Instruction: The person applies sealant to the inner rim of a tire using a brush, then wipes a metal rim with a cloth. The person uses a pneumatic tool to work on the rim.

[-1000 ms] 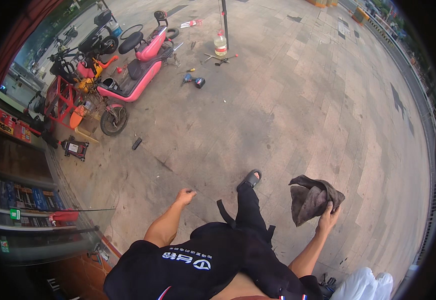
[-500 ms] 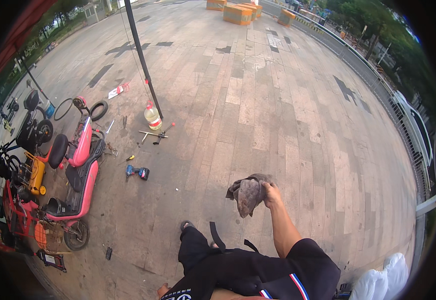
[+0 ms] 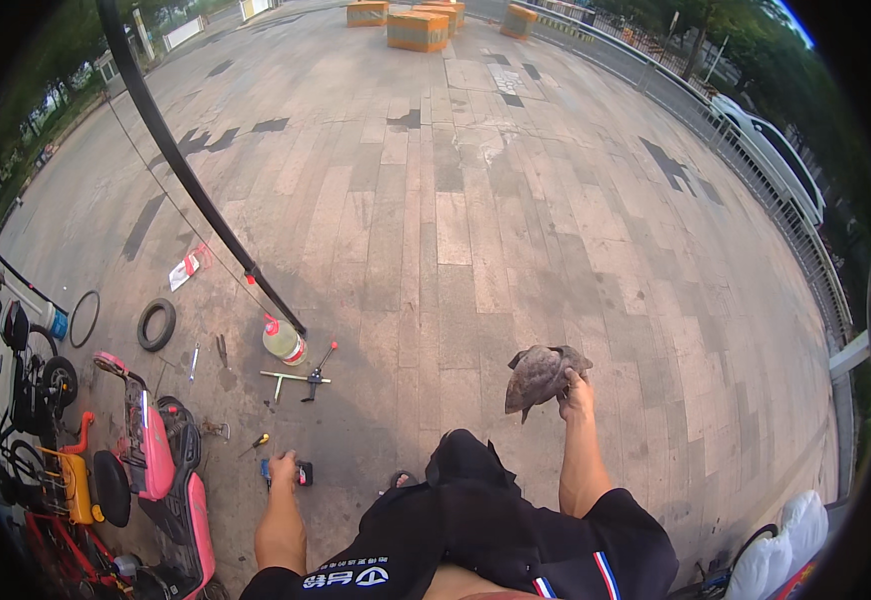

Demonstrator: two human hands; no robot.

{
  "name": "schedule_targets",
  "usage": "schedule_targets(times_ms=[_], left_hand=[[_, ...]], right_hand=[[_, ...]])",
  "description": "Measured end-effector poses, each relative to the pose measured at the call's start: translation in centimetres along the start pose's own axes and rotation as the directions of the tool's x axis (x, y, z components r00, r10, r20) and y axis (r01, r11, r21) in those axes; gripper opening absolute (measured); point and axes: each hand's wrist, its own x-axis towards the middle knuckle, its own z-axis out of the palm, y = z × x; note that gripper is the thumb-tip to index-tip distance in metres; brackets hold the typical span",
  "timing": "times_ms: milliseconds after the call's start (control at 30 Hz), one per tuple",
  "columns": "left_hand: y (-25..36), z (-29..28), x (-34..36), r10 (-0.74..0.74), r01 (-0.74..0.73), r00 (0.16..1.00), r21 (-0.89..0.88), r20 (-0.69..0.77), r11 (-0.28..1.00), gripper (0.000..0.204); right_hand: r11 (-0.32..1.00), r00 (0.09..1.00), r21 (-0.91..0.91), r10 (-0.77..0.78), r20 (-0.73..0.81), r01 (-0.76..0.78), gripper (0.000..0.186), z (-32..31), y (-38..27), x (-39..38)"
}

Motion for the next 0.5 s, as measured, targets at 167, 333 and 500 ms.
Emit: schedule_targets(times_ms=[167, 333, 500], left_hand=[[24.6, 12.8, 11.0, 0.366, -0.307, 0.890, -0.236, 0.271, 0.922, 0.034], [35.3, 26.3, 12.4, 0.115, 0.012, 0.889, -0.274, 0.443, 0.962, 0.055], [44.5, 34.0, 14.2, -0.018, 0.099, 0.726, -0.078, 0.687, 0.992, 0.058]], right_hand=[[0.983, 0.998, 0.173, -0.053, -0.038, 0.059, 0.034, 12.8, 1.3, 9.6], [0.976, 0.998, 0.214, 0.036, -0.050, -0.024, 0.034, 32.1, 2.4, 19.0], [0.987, 0.967, -0.019, 0.157, 0.201, -0.157, 0.036, 53.8, 3.4, 23.1]])
